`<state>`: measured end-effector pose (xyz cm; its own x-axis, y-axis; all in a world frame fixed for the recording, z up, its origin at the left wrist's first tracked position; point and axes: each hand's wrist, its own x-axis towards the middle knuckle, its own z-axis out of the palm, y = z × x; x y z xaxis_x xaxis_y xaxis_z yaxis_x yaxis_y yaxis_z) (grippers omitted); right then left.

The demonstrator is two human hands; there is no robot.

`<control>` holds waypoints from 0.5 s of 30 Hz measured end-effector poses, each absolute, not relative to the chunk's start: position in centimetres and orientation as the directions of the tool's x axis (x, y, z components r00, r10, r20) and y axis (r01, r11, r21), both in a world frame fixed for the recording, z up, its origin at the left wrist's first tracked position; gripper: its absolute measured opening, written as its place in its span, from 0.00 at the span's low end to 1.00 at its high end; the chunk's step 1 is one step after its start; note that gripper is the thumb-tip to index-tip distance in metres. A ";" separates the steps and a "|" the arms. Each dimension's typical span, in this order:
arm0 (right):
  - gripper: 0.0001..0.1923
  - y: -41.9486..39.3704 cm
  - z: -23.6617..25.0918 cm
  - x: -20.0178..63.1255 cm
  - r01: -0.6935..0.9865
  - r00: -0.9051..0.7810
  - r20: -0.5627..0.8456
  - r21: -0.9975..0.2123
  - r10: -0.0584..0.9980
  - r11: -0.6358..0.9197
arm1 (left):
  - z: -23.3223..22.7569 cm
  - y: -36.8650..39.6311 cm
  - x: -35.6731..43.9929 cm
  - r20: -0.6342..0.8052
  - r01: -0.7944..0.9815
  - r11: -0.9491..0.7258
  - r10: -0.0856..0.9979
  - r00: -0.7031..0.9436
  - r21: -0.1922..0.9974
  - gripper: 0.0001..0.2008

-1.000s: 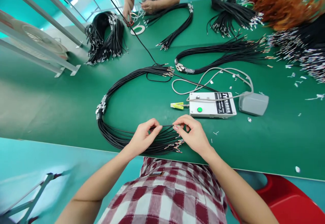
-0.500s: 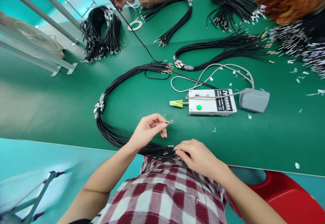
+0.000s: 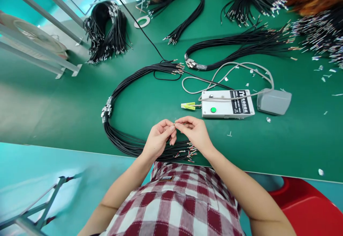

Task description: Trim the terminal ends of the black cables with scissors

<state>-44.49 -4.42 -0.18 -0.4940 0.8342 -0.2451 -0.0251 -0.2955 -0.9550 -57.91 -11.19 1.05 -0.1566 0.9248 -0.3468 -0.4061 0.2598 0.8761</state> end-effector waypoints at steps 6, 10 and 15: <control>0.14 -5.2 -0.4 -44.8 -0.110 -0.439 -0.347 -0.895 0.828 -0.433 | -0.4 -11.8 -57.0 -0.239 -0.329 0.137 0.925 -0.294 0.935 0.16; 0.16 -5.5 -0.3 -44.5 -0.049 -0.455 -0.315 -0.925 0.833 -0.377 | -0.4 -12.0 -56.7 -0.193 -0.298 0.097 0.930 -0.313 0.950 0.14; 0.17 -5.7 -0.7 -44.1 -0.080 -0.469 -0.272 -0.934 0.840 -0.347 | 0.3 -11.2 -56.8 -0.117 -0.196 0.080 0.976 -0.185 0.977 0.15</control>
